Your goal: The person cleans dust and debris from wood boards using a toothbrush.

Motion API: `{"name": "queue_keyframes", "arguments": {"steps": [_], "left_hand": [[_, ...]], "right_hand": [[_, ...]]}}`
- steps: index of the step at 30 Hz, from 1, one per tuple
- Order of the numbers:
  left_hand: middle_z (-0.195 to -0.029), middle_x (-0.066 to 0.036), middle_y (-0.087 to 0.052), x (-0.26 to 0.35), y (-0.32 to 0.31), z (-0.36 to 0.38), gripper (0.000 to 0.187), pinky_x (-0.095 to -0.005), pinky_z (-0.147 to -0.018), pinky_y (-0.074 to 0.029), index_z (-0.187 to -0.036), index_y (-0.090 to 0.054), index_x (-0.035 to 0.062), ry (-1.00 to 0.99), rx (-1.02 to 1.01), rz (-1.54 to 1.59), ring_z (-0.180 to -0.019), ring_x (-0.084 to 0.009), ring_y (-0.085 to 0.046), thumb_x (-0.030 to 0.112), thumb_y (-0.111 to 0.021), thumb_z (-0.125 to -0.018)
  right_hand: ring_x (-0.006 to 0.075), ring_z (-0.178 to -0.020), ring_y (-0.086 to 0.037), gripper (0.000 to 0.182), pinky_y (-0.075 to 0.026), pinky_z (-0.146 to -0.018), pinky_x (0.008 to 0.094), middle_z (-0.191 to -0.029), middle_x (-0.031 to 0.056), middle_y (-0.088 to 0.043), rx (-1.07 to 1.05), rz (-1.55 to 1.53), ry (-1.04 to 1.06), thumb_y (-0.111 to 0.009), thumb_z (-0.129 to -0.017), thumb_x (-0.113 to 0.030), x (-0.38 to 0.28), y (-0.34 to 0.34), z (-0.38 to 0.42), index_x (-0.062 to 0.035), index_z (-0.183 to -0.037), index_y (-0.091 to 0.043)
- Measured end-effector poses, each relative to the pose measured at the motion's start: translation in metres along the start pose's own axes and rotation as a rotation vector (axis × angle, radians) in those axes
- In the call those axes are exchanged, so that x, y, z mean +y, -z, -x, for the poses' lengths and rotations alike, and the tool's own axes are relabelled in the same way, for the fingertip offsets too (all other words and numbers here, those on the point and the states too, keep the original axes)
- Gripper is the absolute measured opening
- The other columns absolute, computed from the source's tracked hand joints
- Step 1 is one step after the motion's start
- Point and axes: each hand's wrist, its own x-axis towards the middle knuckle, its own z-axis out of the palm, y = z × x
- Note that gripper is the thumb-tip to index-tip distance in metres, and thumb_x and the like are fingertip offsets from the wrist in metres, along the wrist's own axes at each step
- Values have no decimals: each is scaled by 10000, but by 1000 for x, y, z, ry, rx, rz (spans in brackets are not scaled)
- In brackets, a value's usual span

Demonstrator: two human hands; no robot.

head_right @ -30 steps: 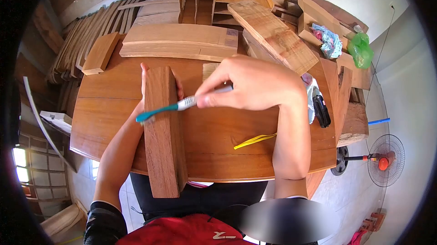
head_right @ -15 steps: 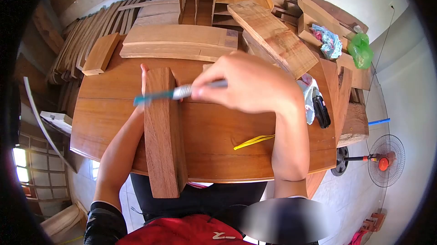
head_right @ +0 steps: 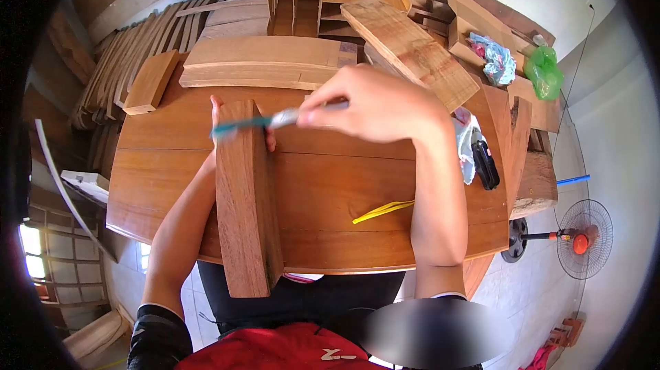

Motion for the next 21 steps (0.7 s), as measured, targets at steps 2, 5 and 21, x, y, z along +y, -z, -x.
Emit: {"name": "queue_keyframes", "arguments": {"steps": [2,5,21], "left_hand": [[-895,-132,-663,-2,4,0,1162,-389,-763,-554,-972,-663,14,9,-73,70,-821,-248,-653,1035,-135,-798],[-885,-131,-661,-1,2,2,1163,-397,-774,-555,-970,-665,17,65,-31,139,-812,-259,-656,1041,-142,-791],[-859,-154,-698,6,-9,4,1195,-391,-737,-571,-971,-673,-19,69,64,201,-765,-267,-680,1035,-138,-796]], "right_hand": [[187,-887,-737,300,-548,-801,330,-990,118,-803,22,36,-20,-749,-975,-291,12,5,1,-58,-1159,-793],[176,-818,-724,307,-546,-752,332,-967,96,-802,-127,13,117,-764,-960,-315,-25,4,19,-73,-1146,-799],[182,-684,-642,254,-481,-650,346,-807,77,-744,54,129,-27,-734,-975,-292,-11,2,11,-63,-1063,-799]]}}
